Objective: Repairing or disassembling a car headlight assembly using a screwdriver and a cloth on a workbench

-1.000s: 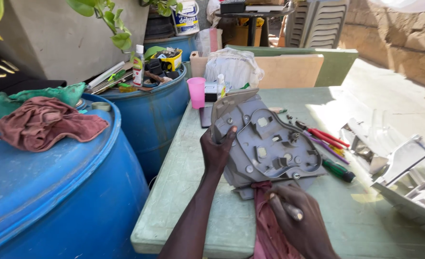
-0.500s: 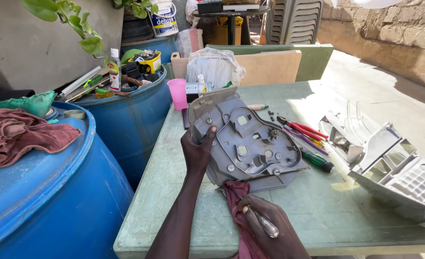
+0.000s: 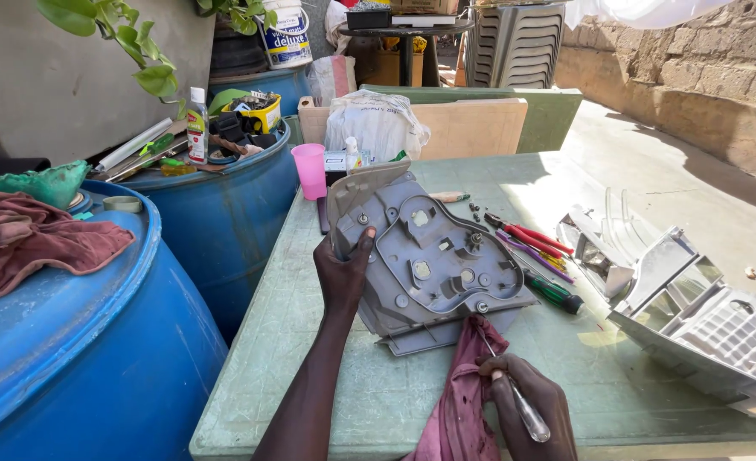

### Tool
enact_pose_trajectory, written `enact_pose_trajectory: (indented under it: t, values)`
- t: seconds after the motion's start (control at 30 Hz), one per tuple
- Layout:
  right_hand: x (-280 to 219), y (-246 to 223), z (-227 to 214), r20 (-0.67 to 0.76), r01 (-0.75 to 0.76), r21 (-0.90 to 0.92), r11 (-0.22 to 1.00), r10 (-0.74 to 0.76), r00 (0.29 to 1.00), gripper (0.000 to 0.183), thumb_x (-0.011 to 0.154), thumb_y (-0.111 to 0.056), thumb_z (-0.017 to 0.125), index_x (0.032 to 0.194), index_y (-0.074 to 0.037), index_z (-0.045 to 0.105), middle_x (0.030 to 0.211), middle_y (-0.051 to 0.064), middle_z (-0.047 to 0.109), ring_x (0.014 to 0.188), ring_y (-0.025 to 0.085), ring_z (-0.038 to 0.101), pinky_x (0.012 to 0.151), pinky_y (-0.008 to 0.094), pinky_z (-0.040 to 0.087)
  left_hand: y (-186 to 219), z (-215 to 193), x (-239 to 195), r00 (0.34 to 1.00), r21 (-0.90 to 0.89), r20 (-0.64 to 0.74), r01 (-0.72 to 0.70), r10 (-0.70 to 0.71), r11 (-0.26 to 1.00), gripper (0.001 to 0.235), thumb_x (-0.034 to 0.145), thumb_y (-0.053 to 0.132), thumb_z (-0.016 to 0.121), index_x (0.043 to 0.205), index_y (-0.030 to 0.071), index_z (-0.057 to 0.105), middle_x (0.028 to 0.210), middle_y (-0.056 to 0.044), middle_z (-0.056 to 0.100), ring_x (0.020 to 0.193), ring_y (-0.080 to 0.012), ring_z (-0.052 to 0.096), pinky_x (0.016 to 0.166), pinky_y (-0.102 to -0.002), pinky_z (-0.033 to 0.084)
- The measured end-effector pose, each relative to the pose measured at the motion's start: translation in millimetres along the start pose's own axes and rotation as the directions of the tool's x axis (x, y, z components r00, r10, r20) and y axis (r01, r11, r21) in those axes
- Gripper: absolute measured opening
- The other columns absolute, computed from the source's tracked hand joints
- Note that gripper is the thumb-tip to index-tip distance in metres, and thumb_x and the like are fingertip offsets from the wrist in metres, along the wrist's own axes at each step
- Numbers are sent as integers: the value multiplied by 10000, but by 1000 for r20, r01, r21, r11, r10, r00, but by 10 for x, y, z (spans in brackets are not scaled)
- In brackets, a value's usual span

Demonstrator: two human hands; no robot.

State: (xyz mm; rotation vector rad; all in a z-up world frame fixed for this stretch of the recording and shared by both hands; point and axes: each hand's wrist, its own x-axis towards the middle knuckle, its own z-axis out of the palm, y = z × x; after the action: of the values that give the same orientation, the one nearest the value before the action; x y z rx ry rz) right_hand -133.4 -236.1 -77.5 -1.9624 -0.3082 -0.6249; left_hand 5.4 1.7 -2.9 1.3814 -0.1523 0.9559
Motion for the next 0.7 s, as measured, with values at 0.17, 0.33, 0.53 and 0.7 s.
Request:
enact_pose_trajectory:
  t: [0.17, 0.33, 0.53, 0.7]
  values:
    - [154, 115, -9, 27, -79, 65, 995, 77, 997, 264, 907, -210, 511, 853, -110, 749, 804, -9, 768, 722, 102, 650, 700, 249, 465, -41, 3, 25, 1000, -4, 9, -20, 20, 1000, 334, 763, 248, 789, 1006, 24, 739, 952, -88, 769, 911, -159, 710, 781, -308, 588]
    - [225, 71, -67, 125, -40, 18, 999, 37, 991, 236, 906, -183, 507, 804, -125, 712, 723, -14, 711, 596, 112, 531, 601, 261, 401, 10, 11, 0, 1000, -14, -4, 5, -5, 1000, 376, 749, 271, 798, 1025, 23, 735, 971, -99, 769, 935, -185, 725, 788, -318, 601]
    - [320, 10, -171, 110, -151, 177, 973, 133, 985, 278, 902, -153, 504, 771, -34, 718, 835, 57, 775, 838, 147, 682, 795, 292, 492, 42, 14, 2, 998, -4, 8, 65, -65, 998, 335, 759, 246, 784, 1008, 26, 743, 944, -82, 771, 905, -170, 719, 768, -315, 595]
    - [292, -58, -117, -63, -214, 201, 956, 231, 971, 308, 905, -78, 469, 788, -6, 745, 875, 102, 803, 901, 174, 724, 852, 289, 522, 42, 2, 10, 998, -35, 10, 56, -55, 998, 331, 754, 239, 794, 996, 19, 741, 935, -84, 766, 899, -167, 711, 763, -311, 593]
